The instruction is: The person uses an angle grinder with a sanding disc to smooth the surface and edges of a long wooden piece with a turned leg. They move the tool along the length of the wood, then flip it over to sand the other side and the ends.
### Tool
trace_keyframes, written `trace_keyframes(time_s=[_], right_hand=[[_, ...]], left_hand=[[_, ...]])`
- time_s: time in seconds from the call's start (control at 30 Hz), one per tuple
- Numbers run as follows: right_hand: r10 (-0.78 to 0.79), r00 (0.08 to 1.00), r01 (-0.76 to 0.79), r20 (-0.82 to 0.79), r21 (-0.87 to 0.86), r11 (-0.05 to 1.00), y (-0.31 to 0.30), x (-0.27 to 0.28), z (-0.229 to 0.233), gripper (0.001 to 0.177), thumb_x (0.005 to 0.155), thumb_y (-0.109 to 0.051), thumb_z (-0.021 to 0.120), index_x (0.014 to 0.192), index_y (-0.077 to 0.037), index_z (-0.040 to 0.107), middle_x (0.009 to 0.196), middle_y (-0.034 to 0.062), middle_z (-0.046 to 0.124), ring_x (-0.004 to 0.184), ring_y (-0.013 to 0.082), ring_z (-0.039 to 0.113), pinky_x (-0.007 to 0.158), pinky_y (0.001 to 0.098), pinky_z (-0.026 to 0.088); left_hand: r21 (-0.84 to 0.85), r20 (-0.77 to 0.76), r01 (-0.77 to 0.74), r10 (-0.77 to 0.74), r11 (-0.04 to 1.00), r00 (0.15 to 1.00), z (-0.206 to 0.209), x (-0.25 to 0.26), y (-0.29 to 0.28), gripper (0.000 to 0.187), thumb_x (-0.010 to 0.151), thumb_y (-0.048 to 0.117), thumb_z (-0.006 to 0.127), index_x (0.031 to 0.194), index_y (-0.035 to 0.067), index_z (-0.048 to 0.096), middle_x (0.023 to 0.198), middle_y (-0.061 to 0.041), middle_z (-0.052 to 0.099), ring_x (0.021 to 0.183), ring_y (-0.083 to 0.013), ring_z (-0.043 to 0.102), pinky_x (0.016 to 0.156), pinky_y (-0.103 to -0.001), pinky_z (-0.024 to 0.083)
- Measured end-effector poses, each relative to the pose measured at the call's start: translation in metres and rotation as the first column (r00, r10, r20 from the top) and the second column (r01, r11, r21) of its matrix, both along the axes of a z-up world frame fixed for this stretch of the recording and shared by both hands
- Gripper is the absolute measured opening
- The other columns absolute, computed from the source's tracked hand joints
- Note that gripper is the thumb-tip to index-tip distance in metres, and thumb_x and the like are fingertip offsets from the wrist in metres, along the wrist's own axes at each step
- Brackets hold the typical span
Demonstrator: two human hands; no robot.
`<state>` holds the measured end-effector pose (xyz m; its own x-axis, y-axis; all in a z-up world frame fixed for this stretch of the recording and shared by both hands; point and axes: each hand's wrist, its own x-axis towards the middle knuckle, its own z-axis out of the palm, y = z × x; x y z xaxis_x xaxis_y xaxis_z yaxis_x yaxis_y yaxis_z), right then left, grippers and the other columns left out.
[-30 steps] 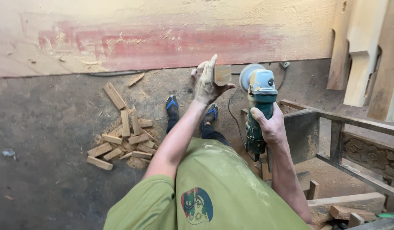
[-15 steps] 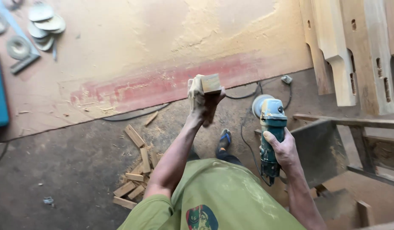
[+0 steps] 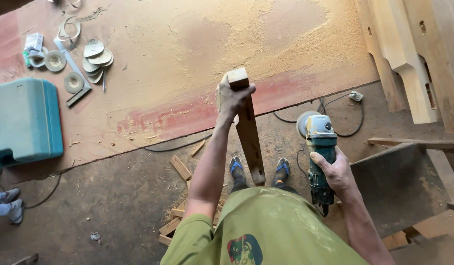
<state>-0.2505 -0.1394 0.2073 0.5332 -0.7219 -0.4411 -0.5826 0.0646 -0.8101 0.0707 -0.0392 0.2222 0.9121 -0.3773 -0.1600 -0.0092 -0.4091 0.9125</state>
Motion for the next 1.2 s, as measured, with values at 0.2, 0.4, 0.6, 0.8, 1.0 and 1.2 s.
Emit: trace_keyframes(time_s=[0.2, 0.4, 0.6, 0.8, 1.0, 1.2], right_hand=[[0.025, 1.000, -0.025, -0.014, -0.003, 1.000, 0.002, 0.001, 0.012, 0.042, 0.085, -0.037, 0.084, 0.105, -0.004, 0.068, 0.081, 0.0207, 0.066, 0.080, 0.0304, 0.065, 0.072, 0.0501, 0.052], [-0.017, 1.000, 0.018, -0.019, 0.024, 1.000, 0.005, -0.001, 0.020, 0.040, 0.084, -0.036, 0.084, 0.105, -0.006, 0.068, 0.082, 0.0188, 0.067, 0.080, 0.0299, 0.066, 0.072, 0.0484, 0.054], [-0.030, 1.000, 0.030, -0.009, 0.017, 0.999, 0.002, -0.005, 0.014, 0.039, 0.085, -0.036, 0.084, 0.104, -0.006, 0.068, 0.081, 0.0184, 0.066, 0.079, 0.0286, 0.065, 0.072, 0.0482, 0.054], [0.004, 1.000, -0.004, -0.003, 0.005, 1.000, -0.003, -0.001, 0.014, 0.040, 0.086, -0.036, 0.083, 0.109, -0.006, 0.068, 0.084, 0.0189, 0.067, 0.083, 0.0294, 0.066, 0.074, 0.0491, 0.053], [0.012, 0.999, -0.013, 0.030, 0.021, 1.000, -0.005, -0.003, 0.003, 0.041, 0.087, -0.035, 0.083, 0.113, -0.007, 0.068, 0.087, 0.0175, 0.066, 0.085, 0.0273, 0.065, 0.077, 0.0490, 0.054], [0.012, 1.000, -0.012, 0.001, 0.024, 1.000, -0.003, -0.005, -0.006, 0.040, 0.087, -0.037, 0.082, 0.108, -0.006, 0.068, 0.083, 0.0194, 0.067, 0.081, 0.0305, 0.066, 0.074, 0.0491, 0.053]], left_hand=[[0.007, -0.007, -0.020, 0.020, 1.000, 1.000, -0.033, 0.033, -0.016, 0.053, 0.053, 0.041, 0.094, 0.090, 0.011, 0.071, 0.078, -0.015, 0.074, 0.084, -0.0314, 0.076, 0.075, -0.043, 0.056], [0.029, -0.033, -0.043, 0.044, 0.999, 0.999, -0.040, 0.049, -0.023, 0.046, 0.051, 0.037, 0.095, 0.083, 0.012, 0.073, 0.073, -0.010, 0.074, 0.082, -0.0269, 0.077, 0.073, -0.037, 0.057], [0.035, -0.029, -0.028, 0.029, 0.999, 0.999, -0.037, 0.053, -0.019, 0.042, 0.051, 0.036, 0.095, 0.079, 0.014, 0.075, 0.071, -0.009, 0.074, 0.080, -0.0264, 0.077, 0.073, -0.036, 0.057], [0.036, -0.056, -0.025, 0.027, 0.999, 0.998, -0.033, 0.054, -0.018, 0.041, 0.051, 0.035, 0.095, 0.079, 0.013, 0.074, 0.071, -0.008, 0.074, 0.080, -0.0230, 0.076, 0.074, -0.034, 0.057], [-0.016, -0.057, -0.044, 0.043, 0.999, 0.997, -0.012, 0.043, -0.016, 0.042, 0.054, 0.032, 0.094, 0.082, 0.009, 0.073, 0.073, -0.011, 0.073, 0.080, -0.0235, 0.075, 0.075, -0.033, 0.056], [-0.182, 0.022, -0.053, 0.058, 0.982, 0.998, -0.029, 0.030, -0.019, 0.065, 0.061, 0.051, 0.097, 0.085, -0.001, 0.066, 0.077, -0.024, 0.069, 0.081, -0.0278, 0.071, 0.074, -0.036, 0.054]])
